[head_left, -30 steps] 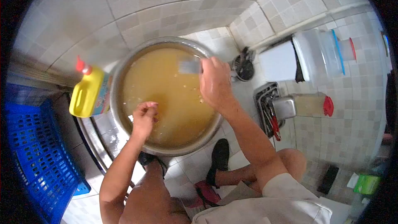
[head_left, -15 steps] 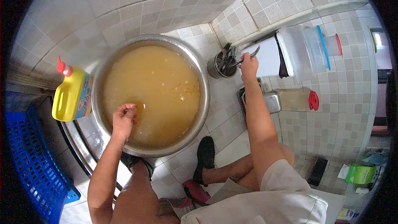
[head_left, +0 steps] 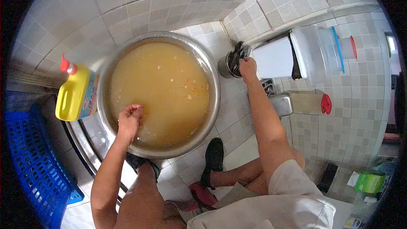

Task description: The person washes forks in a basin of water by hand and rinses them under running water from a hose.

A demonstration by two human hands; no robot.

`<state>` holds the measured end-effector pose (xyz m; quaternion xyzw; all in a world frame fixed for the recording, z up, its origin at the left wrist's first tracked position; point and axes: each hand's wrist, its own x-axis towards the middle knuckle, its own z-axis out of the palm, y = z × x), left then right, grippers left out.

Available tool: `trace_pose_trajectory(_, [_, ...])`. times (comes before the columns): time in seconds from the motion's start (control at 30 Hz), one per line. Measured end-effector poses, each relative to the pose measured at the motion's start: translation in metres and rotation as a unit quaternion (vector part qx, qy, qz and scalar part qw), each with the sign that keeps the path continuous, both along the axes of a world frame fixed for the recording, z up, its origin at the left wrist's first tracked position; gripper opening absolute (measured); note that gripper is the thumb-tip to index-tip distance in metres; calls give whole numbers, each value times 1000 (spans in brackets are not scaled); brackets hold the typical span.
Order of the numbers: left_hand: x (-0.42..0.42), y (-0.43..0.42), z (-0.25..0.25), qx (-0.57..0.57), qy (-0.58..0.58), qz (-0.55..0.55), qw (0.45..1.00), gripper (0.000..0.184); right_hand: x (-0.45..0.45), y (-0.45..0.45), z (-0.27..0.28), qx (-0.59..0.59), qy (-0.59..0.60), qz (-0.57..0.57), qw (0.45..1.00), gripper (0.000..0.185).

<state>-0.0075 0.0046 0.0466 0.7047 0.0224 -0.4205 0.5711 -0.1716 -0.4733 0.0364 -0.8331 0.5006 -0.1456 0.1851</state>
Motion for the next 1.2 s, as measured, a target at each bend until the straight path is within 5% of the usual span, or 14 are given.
trace_pose_trajectory(0.07, [2,-1,0,18,-15,-15,1000,15,12,38,33,-108,56,8,993,25])
trace_pose_trajectory(0.13, [4,-1,-9,39,-31,-29,998,17,21,63,41,-244,-30,17,969,25])
trace_pose_trajectory(0.27, [5,-3,-15,47,-96,-32,994,28,56,139,54,-97,-197,138,966,21])
trace_pose_trajectory(0.37, [8,-1,-21,67,-136,-55,987,36,75,198,50,40,-167,219,961,21])
trace_pose_trajectory(0.43, [9,0,-25,68,-141,-63,986,40,83,216,24,23,-73,330,941,25])
trace_pose_trajectory(0.57, [15,5,-64,179,-203,-166,948,48,98,230,-18,-66,38,275,958,34])
trace_pose_trajectory(0.73, [18,-6,-31,211,-176,-221,936,42,123,224,-29,267,330,231,876,45])
trace_pose_trajectory(0.83, [19,-8,-34,152,-77,-138,976,36,110,236,-47,114,370,385,838,41])
trace_pose_trajectory(0.93, [27,-8,-45,180,-78,-169,966,34,101,255,-56,158,323,360,861,37])
trace_pose_trajectory(1.03, [32,-13,-27,228,-172,-411,866,32,97,286,-43,151,296,337,881,36])
trace_pose_trajectory(1.07, [21,1,-92,75,-93,-185,976,32,98,294,-40,153,296,340,880,36])
trace_pose_trajectory(1.1, [19,0,-104,77,-91,-183,976,32,97,301,-38,180,305,359,863,40])
trace_pose_trajectory(1.17, [23,-11,-112,213,-321,-431,816,31,96,313,-40,207,312,379,846,45])
trace_pose_trajectory(1.2, [20,-16,-82,214,-321,-430,816,31,94,318,-45,246,308,383,835,47])
